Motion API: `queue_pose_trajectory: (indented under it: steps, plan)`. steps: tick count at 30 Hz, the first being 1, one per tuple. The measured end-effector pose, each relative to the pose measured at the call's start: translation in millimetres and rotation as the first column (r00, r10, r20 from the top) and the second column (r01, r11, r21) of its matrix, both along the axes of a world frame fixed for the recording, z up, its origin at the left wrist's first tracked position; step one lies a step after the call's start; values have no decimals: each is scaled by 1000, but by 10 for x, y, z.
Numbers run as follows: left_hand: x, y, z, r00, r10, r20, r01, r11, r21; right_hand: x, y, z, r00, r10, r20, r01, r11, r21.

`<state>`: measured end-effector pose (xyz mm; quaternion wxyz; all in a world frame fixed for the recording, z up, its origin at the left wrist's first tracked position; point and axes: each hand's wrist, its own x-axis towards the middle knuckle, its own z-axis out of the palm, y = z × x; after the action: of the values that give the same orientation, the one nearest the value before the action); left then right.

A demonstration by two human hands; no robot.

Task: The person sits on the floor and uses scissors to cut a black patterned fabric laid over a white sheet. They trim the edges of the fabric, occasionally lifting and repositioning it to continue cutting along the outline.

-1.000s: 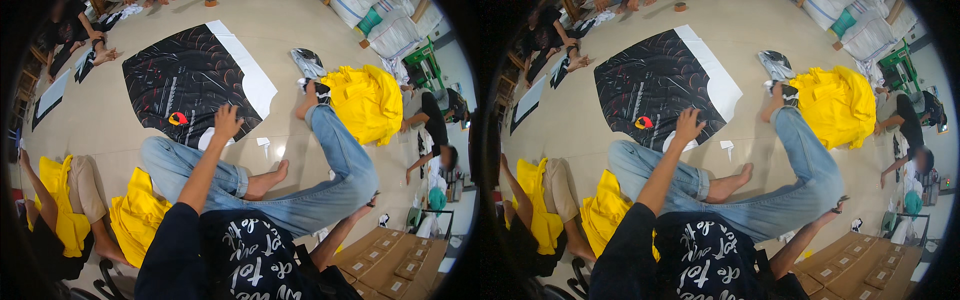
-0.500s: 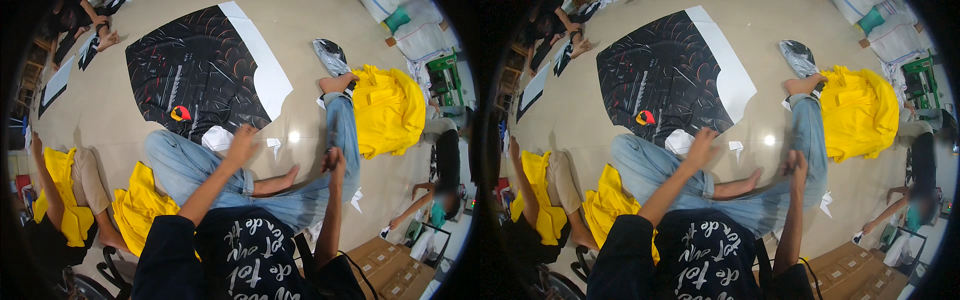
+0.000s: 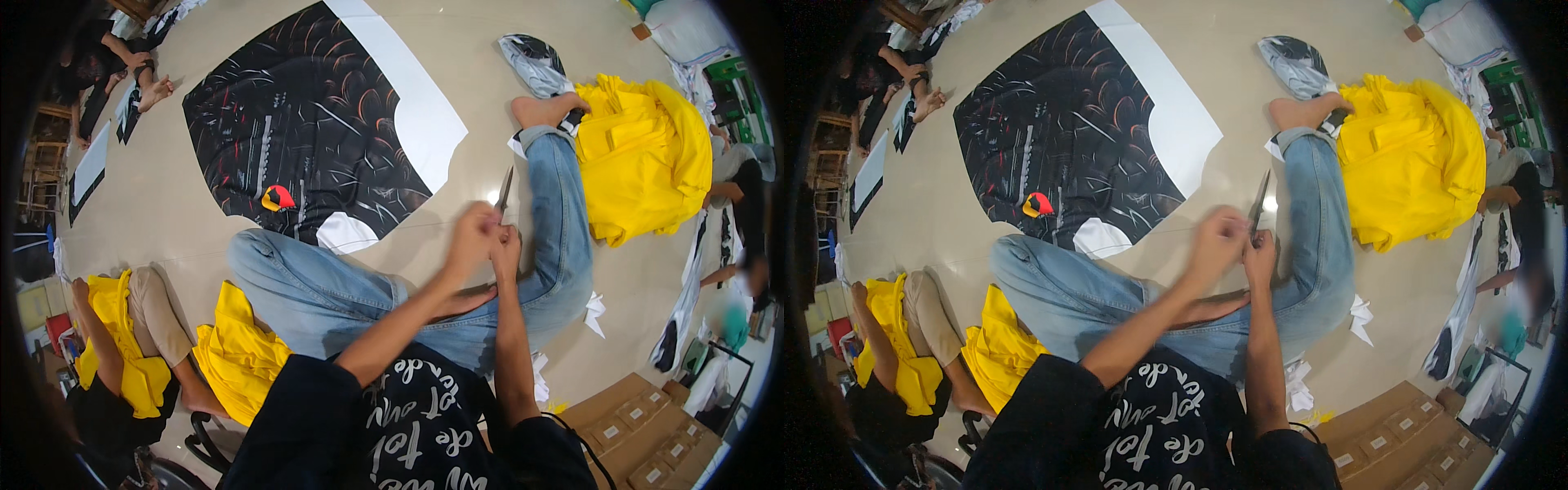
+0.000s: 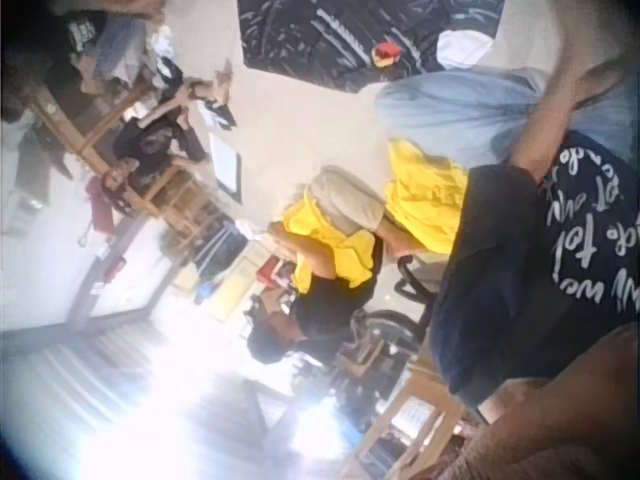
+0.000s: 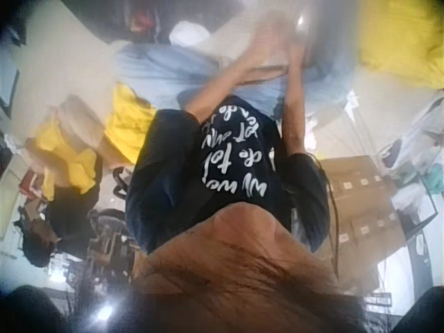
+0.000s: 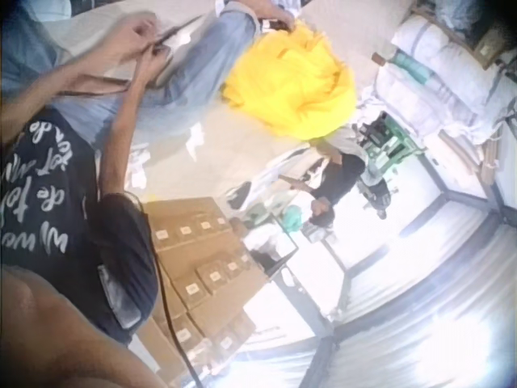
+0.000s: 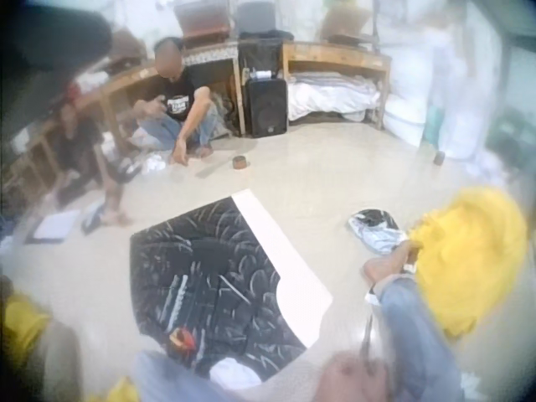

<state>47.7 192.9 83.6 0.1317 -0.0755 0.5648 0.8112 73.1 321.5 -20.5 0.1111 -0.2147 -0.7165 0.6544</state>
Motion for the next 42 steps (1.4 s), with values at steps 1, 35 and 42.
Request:
queue_pose_trajectory:
  steps: [1,35,42]
  plan:
    - [135,315,388,998,-47,-43,50,997,65,-2,-14,-24,1000,7,5,-7,999,35]
    - [-426,-1762,-1214,891,-384,-241,-122,311,-943,-102,49,585,541,572,616,-657,745,-115]
    - [-419,-1765,-1202,890,-374,-260,-138,323,-936,-170,-24,550,550,568,612,-693,720,-45]
